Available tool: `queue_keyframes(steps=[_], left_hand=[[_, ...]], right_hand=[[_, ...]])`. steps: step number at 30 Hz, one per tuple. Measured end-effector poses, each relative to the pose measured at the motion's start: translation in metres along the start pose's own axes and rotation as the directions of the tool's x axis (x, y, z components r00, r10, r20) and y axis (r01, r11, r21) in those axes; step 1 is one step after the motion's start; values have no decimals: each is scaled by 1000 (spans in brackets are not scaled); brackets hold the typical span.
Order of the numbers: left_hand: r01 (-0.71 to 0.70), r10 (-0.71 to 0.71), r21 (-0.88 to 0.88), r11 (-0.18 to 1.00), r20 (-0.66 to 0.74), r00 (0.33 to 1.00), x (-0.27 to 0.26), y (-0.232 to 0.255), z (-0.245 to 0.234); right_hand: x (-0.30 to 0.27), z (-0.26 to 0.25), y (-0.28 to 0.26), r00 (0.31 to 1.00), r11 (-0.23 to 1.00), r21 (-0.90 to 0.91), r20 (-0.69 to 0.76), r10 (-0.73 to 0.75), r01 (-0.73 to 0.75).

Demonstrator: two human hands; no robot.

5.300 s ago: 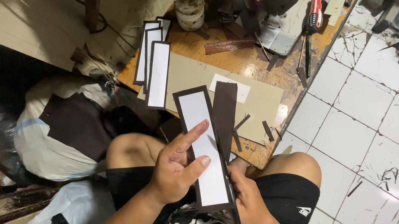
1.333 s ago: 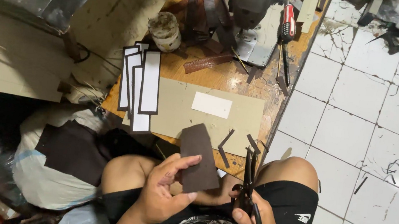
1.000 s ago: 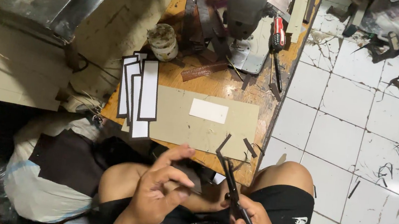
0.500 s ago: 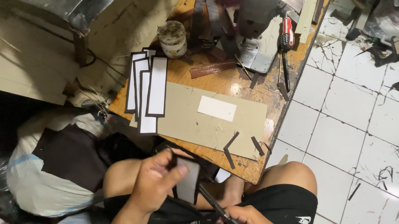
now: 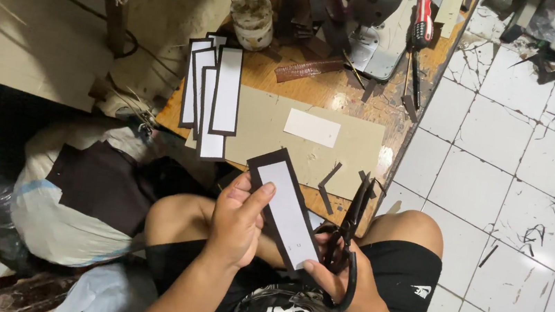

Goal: Trimming the edges of leather strips using scissors

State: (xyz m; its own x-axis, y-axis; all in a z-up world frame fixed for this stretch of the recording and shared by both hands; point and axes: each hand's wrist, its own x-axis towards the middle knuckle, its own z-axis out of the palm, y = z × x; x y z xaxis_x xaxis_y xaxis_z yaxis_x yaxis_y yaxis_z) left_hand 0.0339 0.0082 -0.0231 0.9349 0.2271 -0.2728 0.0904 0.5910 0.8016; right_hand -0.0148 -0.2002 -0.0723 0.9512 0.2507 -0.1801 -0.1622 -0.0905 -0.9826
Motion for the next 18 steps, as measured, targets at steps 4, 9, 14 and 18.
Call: queue_keyframes(steps=[4, 9, 14, 18], left_hand=[[-4, 4, 1, 1000, 7, 1000, 1, -2, -5], [-68, 69, 16, 998, -23, 997, 6, -6, -16], [-63, 63, 85, 994, 7, 998, 3, 5, -20], [-66, 51, 192, 979, 82, 995, 1, 6, -25]], right_hand=[[0, 1, 4, 982, 984, 23, -59, 180, -179], [5, -4, -18, 1000, 994, 108, 3, 13, -13], [3, -13, -7, 998, 992, 117, -43, 55, -50], [2, -18, 2, 992, 978, 193, -87, 92, -74]])
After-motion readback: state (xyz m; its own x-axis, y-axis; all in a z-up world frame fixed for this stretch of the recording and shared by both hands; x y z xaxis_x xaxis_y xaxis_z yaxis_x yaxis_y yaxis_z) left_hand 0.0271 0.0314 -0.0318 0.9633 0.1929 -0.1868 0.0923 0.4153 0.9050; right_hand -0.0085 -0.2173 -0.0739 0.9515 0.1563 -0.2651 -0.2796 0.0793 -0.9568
